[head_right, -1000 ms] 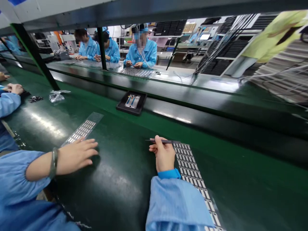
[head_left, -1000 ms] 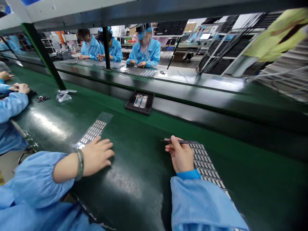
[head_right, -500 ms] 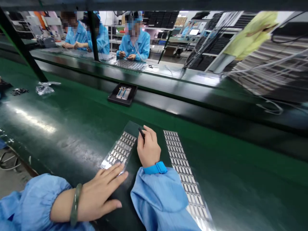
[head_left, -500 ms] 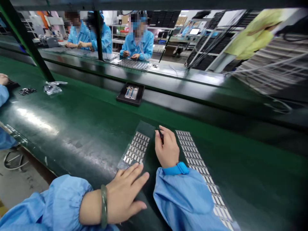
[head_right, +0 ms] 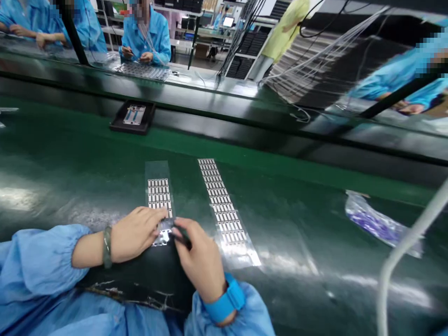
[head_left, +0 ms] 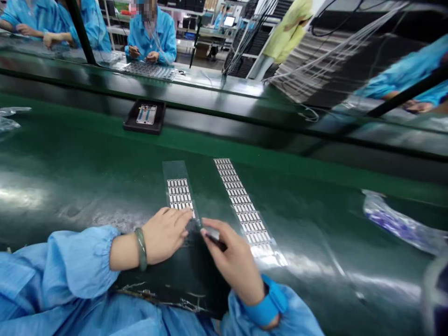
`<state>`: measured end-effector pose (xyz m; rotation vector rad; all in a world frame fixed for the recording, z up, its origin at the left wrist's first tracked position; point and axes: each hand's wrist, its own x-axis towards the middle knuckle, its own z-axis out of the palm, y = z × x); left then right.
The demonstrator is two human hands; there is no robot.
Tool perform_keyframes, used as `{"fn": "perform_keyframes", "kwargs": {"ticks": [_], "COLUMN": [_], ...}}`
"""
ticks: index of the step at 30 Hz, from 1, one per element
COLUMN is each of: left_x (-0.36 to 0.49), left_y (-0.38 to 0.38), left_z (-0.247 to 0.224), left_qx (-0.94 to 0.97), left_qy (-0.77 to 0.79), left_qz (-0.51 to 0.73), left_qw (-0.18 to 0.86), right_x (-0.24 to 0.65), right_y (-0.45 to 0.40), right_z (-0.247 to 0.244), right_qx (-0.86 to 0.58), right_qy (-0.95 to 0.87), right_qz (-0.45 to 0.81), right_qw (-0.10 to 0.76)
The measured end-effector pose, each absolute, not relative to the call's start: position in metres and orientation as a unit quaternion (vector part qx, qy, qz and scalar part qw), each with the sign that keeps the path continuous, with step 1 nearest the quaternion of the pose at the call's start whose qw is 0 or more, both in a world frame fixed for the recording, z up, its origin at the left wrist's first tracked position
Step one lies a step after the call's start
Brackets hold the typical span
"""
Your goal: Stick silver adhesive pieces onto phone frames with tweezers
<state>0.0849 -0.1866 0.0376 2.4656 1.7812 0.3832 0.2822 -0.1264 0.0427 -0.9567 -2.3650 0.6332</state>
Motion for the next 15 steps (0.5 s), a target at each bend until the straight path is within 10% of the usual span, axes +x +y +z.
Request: {"fn": "perform_keyframes", "kwargs": {"ticks": [15], "left_x": [0.102], "left_y": [-0.176], "left_z": [0.023], "left_qx": [0.854], "left_qy": [0.509], "left_qz": [0.107], "left_qw": [-0.005], "right_x": [0.28], "right_y": [-0.115], "right_z": [0.032], "right_qx": [-0.516], "right_qy": [-0.773], "right_qz": [0.257], "right_qw": [0.267]}}
